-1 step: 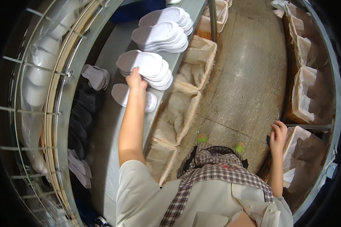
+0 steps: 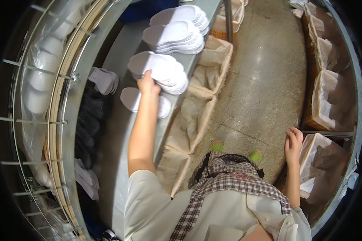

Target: The person picks up white slippers from a metal shelf, inspects them, and brushes them with a small brush. They place the cleaned slippers into a plastic bag and continue handling more slippers from the shelf.

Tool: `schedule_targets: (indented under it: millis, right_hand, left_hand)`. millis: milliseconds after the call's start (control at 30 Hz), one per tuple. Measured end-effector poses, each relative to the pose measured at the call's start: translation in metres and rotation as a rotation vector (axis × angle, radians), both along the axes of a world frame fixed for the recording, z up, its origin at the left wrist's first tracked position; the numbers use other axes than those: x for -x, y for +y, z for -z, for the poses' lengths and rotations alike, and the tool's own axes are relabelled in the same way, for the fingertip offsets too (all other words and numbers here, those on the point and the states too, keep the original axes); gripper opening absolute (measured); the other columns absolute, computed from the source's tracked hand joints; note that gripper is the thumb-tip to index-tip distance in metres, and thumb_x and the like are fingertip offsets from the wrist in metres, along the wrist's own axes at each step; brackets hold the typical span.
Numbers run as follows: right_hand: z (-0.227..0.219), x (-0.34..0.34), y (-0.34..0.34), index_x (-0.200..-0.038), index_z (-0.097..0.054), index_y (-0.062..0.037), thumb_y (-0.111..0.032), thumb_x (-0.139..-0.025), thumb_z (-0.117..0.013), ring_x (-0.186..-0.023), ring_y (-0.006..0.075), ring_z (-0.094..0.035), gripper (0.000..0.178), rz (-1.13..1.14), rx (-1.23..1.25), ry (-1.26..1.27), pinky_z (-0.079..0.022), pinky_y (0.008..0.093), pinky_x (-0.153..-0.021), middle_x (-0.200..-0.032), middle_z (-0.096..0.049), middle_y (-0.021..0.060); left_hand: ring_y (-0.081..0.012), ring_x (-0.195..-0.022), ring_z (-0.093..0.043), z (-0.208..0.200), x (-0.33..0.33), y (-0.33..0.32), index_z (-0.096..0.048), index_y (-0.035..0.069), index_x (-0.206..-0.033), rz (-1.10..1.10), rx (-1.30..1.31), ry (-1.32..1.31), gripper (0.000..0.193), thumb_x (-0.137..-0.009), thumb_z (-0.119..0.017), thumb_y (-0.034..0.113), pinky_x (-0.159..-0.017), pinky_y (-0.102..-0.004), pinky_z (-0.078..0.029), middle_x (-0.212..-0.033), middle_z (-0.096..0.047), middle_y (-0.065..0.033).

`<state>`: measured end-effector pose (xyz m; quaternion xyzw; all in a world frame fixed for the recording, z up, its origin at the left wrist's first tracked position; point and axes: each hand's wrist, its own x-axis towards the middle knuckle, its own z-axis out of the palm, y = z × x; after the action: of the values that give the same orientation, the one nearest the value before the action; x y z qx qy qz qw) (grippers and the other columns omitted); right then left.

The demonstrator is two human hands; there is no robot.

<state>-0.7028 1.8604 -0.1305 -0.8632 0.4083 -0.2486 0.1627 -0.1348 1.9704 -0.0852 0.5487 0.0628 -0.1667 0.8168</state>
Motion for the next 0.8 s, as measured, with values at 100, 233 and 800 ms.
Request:
schedule_targets:
  millis: [100,233,800]
  right_hand:
    - [-0.003,-0.054,0.031,-0.09,-0.059,-0.0003,0.006,-0.074,-0.058,-0.102,0.0335,-0.05,0.017,-0.043,-0.07,-0.017,-0.042,0.0389,-0.087,-0.105,-0.055,0.0145]
    - [-0.005,-0.085,0.057,-0.09,-0.06,-0.001,0.006,-0.075,-0.057,-0.1,0.0328,-0.051,0.017,-0.056,-0.109,0.001,-0.043,0.0387,-0.085,-0.103,-0.056,0.0143]
    - [-0.003,-0.114,0.122,-0.087,-0.061,-0.001,0.004,-0.071,-0.059,-0.091,0.0325,-0.053,0.017,-0.249,-0.31,0.061,-0.045,0.0388,-0.079,-0.094,-0.058,0.0127]
  left_hand:
    - [-0.0269,-0.1,-0.059,0.011,-0.002,0.016,-0.053,-0.011,-0.112,0.098,-0.109,-0.066,0.04,-0.078,-0.068,0.004,-0.089,-0.0388,-0.045,-0.11,-0.06,-0.0166]
    - [-0.0282,-0.111,-0.051,0.0,-0.034,0.06,-0.045,-0.008,-0.124,-0.036,-0.45,-0.052,0.074,-0.074,-0.075,0.036,-0.096,-0.0386,-0.038,-0.126,-0.051,-0.0189]
    - [-0.0308,-0.11,-0.053,0.021,-0.234,0.111,-0.047,-0.001,-0.123,-0.251,0.358,0.196,0.034,-0.091,-0.042,0.009,-0.092,-0.0394,-0.051,-0.122,-0.051,-0.0173]
